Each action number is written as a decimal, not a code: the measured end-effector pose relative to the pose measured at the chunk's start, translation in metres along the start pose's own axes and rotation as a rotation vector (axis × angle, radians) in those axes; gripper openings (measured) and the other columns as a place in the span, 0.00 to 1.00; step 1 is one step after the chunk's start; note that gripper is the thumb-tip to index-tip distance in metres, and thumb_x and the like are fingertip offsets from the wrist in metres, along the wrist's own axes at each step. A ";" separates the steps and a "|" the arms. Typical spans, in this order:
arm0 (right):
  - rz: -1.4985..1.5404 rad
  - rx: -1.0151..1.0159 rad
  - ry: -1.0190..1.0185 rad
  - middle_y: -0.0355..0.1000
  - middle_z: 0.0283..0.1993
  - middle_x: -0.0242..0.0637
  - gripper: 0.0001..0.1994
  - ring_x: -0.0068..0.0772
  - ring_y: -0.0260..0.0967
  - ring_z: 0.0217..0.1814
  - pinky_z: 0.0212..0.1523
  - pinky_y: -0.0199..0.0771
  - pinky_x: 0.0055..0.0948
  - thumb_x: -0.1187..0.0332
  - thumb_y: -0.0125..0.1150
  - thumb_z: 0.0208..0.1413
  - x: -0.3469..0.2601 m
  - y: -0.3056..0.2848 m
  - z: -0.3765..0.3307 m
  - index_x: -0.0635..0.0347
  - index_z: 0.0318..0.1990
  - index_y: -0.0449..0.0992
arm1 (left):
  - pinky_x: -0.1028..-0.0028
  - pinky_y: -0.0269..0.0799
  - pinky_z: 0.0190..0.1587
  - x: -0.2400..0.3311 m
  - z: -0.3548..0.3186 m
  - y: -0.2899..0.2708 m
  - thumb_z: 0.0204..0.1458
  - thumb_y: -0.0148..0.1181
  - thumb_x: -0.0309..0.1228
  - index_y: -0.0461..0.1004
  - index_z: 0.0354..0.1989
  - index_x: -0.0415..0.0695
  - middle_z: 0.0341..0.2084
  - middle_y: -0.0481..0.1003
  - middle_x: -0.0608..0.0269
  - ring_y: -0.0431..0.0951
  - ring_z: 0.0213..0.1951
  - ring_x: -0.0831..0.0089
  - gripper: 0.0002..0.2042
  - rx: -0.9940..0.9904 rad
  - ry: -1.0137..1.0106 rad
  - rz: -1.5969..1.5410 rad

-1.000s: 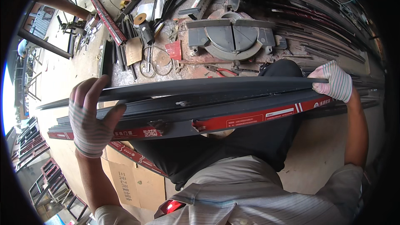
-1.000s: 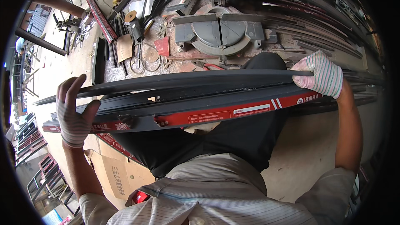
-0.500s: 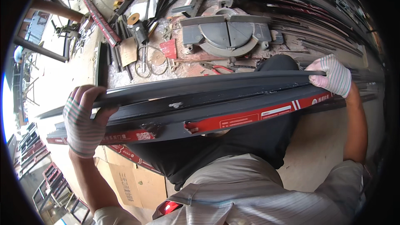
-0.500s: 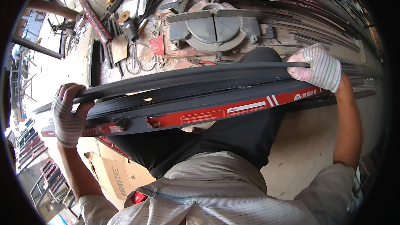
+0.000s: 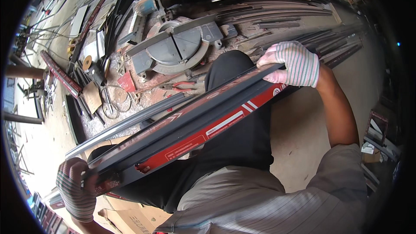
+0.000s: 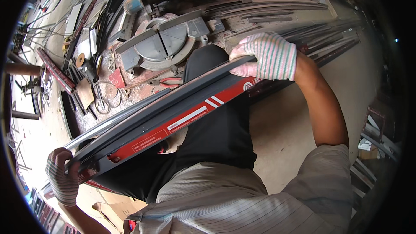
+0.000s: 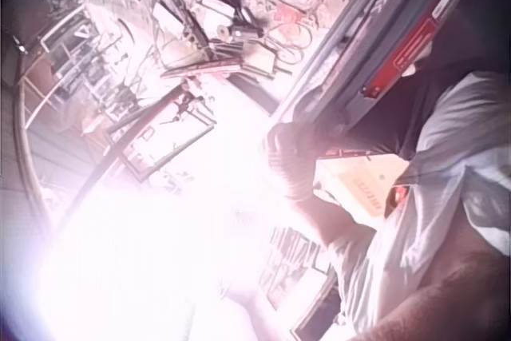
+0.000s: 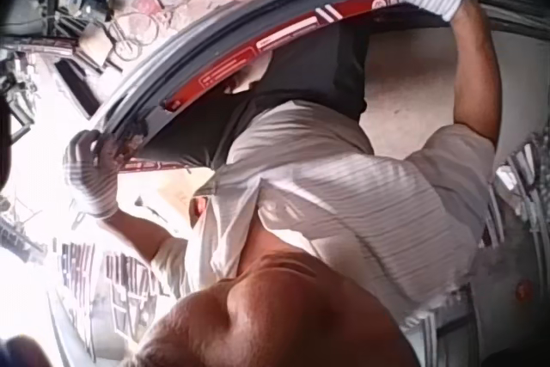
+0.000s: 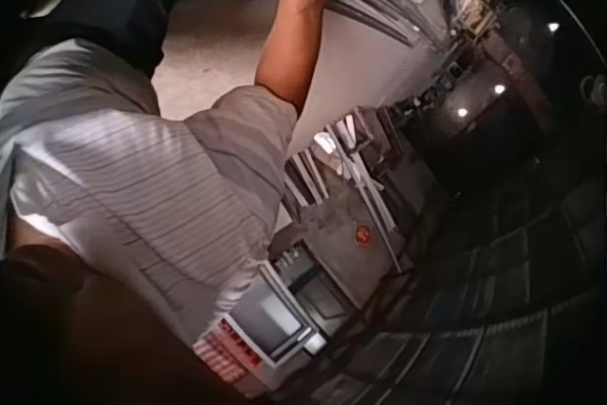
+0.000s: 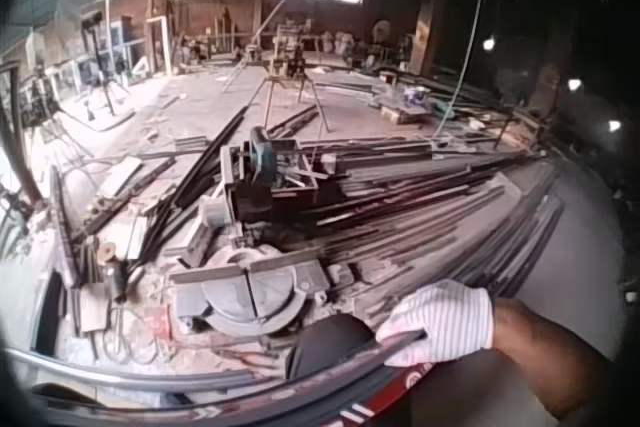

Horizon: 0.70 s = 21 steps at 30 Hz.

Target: The person sits on the floor in a workshop and repeatedly picks up, inspects, and stacks long metal profiles. They handle the profiles one by one, turning them over to examine the edges and surfaces before placing them back into a pile.

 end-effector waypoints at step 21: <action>0.250 -0.092 0.066 0.81 0.44 0.44 0.20 0.45 0.79 0.50 0.53 0.78 0.38 0.51 0.72 0.56 0.022 0.014 -0.010 0.59 0.46 0.83 | 0.61 0.75 0.45 0.013 0.008 0.033 0.47 0.54 0.80 0.74 0.52 0.36 0.38 0.76 0.50 0.79 0.41 0.57 0.50 -0.329 -0.193 -0.280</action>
Point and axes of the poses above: each hand's wrist, its own z-axis towards the middle knuckle, its own y-axis out of the palm, x = y × z, the point moved 9 cm from there along z, towards the middle knuckle
